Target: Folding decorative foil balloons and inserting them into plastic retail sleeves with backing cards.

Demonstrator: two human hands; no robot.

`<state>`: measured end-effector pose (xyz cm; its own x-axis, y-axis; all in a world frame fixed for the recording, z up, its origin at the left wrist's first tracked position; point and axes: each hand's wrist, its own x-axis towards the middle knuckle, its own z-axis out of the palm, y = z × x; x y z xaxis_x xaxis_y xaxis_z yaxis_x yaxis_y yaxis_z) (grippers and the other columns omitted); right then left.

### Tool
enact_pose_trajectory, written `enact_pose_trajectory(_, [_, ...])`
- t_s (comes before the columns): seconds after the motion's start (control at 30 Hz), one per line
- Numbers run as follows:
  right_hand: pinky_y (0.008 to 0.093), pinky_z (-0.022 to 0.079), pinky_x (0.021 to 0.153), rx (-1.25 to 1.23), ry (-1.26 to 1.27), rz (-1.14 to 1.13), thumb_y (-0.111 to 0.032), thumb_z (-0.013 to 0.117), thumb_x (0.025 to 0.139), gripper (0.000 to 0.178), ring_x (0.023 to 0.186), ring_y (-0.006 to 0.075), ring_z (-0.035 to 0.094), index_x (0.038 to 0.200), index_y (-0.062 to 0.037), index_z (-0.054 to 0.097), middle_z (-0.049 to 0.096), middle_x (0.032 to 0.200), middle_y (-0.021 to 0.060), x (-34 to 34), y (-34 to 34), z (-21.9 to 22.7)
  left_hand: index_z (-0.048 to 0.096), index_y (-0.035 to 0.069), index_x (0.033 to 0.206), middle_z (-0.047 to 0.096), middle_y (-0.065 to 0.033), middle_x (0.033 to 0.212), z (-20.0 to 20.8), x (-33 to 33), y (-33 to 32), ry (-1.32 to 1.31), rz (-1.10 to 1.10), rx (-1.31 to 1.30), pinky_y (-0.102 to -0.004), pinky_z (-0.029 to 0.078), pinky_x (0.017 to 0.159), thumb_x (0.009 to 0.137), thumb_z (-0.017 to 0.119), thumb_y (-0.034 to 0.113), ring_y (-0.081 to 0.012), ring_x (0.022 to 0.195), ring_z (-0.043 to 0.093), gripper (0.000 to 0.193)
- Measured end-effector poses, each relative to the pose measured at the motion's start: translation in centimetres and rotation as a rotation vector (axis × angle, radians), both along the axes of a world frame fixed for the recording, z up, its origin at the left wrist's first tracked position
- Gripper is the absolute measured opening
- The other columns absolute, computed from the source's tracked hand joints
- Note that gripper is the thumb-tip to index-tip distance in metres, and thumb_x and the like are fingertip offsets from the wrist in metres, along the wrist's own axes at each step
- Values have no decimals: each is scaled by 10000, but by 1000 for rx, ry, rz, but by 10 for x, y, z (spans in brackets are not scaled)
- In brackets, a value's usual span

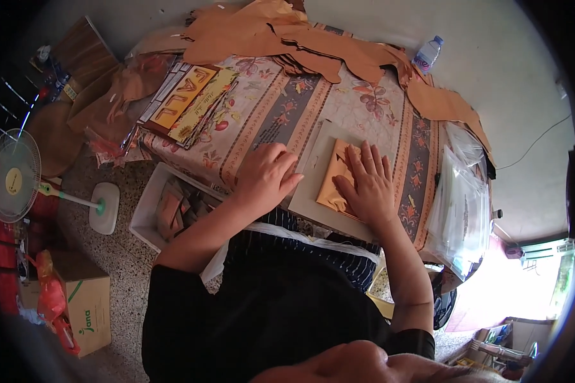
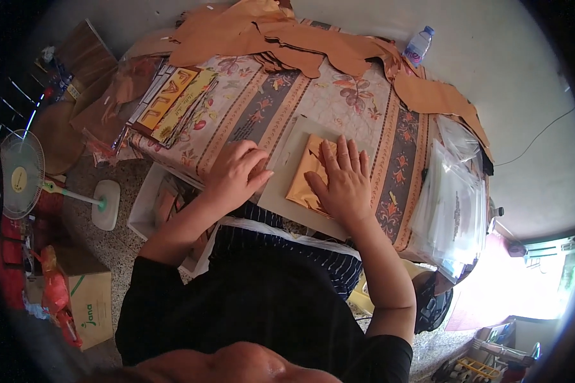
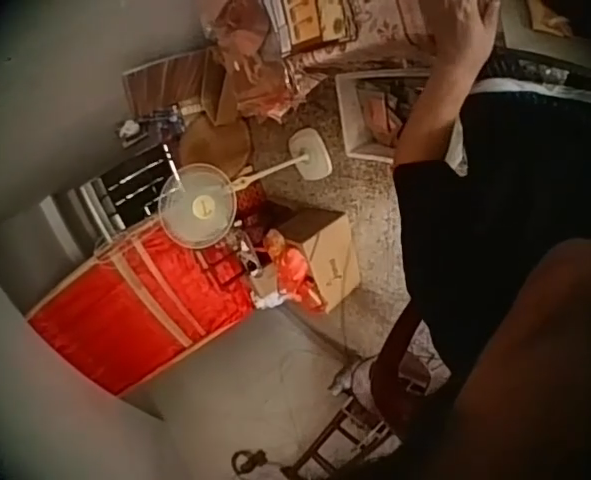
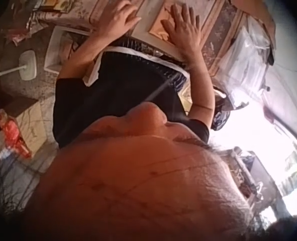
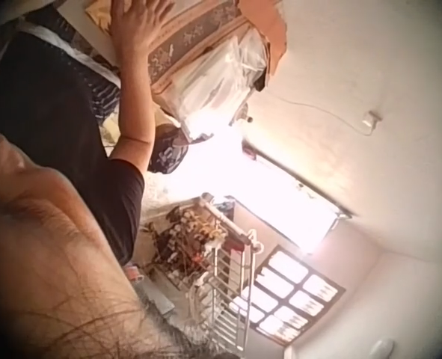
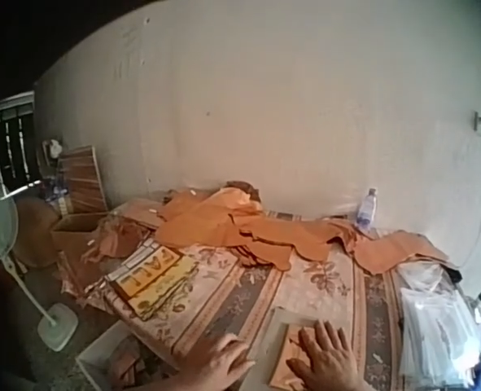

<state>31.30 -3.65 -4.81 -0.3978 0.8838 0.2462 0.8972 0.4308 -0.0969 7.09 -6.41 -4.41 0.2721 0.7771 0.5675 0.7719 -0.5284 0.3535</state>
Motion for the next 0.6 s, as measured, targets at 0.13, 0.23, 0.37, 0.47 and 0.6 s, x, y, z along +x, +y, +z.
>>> enact_pose_trajectory(0.13, [472, 168, 1140, 8, -5, 3, -485, 505, 896, 661, 1390, 382, 266, 1443, -137, 374, 313, 1491, 208, 0, 0, 1, 595, 72, 977, 551, -76, 898, -4, 0, -1, -44, 19, -81, -387, 480, 707, 799, 690, 156, -289, 807, 589, 219])
enact_pose_trajectory(0.23, [474, 174, 1137, 15, 4, 4, -483, 505, 896, 657, 1383, 390, 276, 1437, -132, 383, 321, 1485, 213, 0, 1, -1, 597, 83, 998, 554, -82, 901, 2, 5, -4, -9, 43, -127, -379, 488, 688, 812, 664, 116, -284, 810, 593, 200])
enact_pose_trajectory(0.37, [474, 173, 1137, 10, 4, -1, -486, 504, 896, 656, 1380, 393, 280, 1433, -127, 389, 325, 1483, 215, 0, 1, 1, 599, 85, 1019, 552, -87, 896, 8, 8, -4, 42, -6, -86, -377, 500, 691, 825, 631, 78, -283, 820, 595, 197])
enact_pose_trajectory(0.47, [476, 175, 1136, 27, 17, 11, -484, 504, 897, 653, 1379, 396, 280, 1430, -123, 394, 328, 1480, 217, 0, 1, -1, 604, 74, 1024, 556, -91, 900, 10, 4, 0, 122, -54, -203, -381, 507, 714, 841, 608, 72, -287, 832, 598, 183])
enact_pose_trajectory(0.6, [479, 177, 1135, 22, 13, 11, -485, 505, 895, 658, 1381, 393, 278, 1432, -124, 389, 326, 1481, 217, 0, 1, -1, 610, 56, 989, 551, -101, 895, 11, -2, 5, 113, -162, -247, -392, 507, 718, 845, 590, 76, -298, 817, 601, 148])
